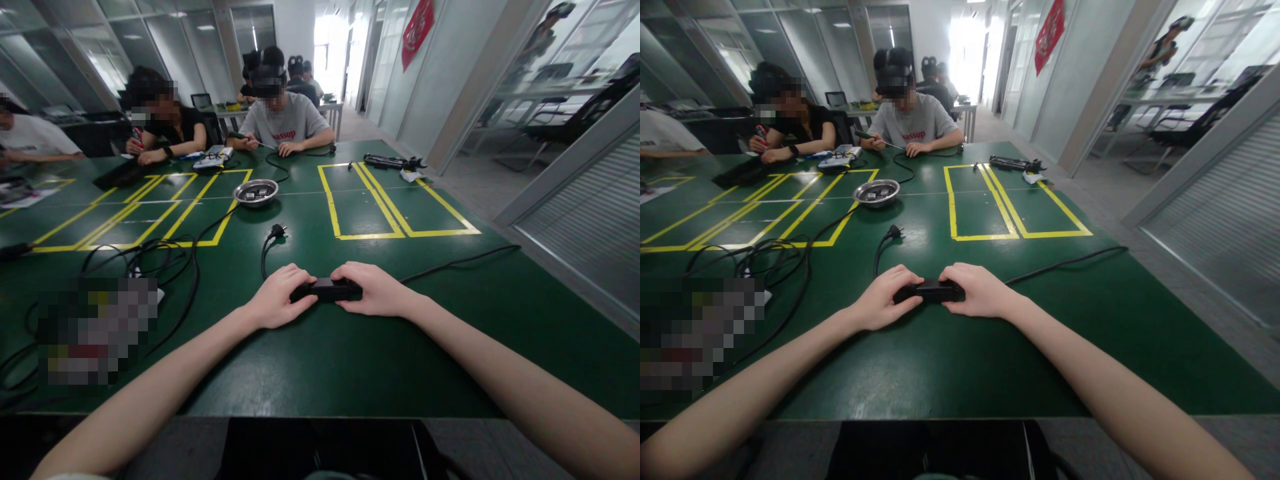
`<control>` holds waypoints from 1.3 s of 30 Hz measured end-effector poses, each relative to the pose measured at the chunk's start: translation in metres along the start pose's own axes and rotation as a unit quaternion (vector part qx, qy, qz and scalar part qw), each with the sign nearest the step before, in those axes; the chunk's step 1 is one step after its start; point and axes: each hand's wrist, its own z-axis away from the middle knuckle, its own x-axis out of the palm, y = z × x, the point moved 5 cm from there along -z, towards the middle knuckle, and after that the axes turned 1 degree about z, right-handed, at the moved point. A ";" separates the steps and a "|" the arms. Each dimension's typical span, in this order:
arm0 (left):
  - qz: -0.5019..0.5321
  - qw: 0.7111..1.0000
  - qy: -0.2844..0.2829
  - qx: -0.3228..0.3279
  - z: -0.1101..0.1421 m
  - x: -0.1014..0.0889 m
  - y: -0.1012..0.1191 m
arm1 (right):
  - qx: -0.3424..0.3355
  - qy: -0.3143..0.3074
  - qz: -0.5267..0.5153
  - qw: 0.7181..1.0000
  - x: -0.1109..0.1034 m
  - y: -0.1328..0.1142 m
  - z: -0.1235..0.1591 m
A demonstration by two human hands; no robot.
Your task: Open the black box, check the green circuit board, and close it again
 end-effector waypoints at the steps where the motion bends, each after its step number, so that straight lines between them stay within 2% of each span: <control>1: -0.012 1.000 -0.004 0.003 -0.001 0.000 0.001 | -0.011 -0.007 0.024 1.000 0.000 -0.003 0.000; 7: -0.102 0.993 -0.017 0.052 -0.002 0.005 0.010 | -0.051 -0.027 0.123 0.991 -0.001 -0.011 -0.003; 14: -0.133 0.989 0.000 0.063 -0.001 0.004 0.014 | -0.073 0.013 0.123 0.990 0.000 -0.017 -0.004; 22: -0.147 0.986 0.036 0.074 -0.001 0.001 0.014 | -0.053 0.032 0.100 0.993 0.001 -0.013 -0.007; 29: -0.118 0.991 0.048 0.043 0.000 0.000 0.010 | -0.057 0.050 0.090 0.993 0.002 -0.009 -0.007; 34: -0.100 0.992 0.050 0.049 0.001 0.001 0.011 | -0.055 0.029 0.092 0.994 0.003 -0.011 -0.008; 39: -0.086 0.995 0.045 0.012 0.001 0.000 0.007 | -0.050 0.024 0.096 0.994 0.004 -0.011 -0.009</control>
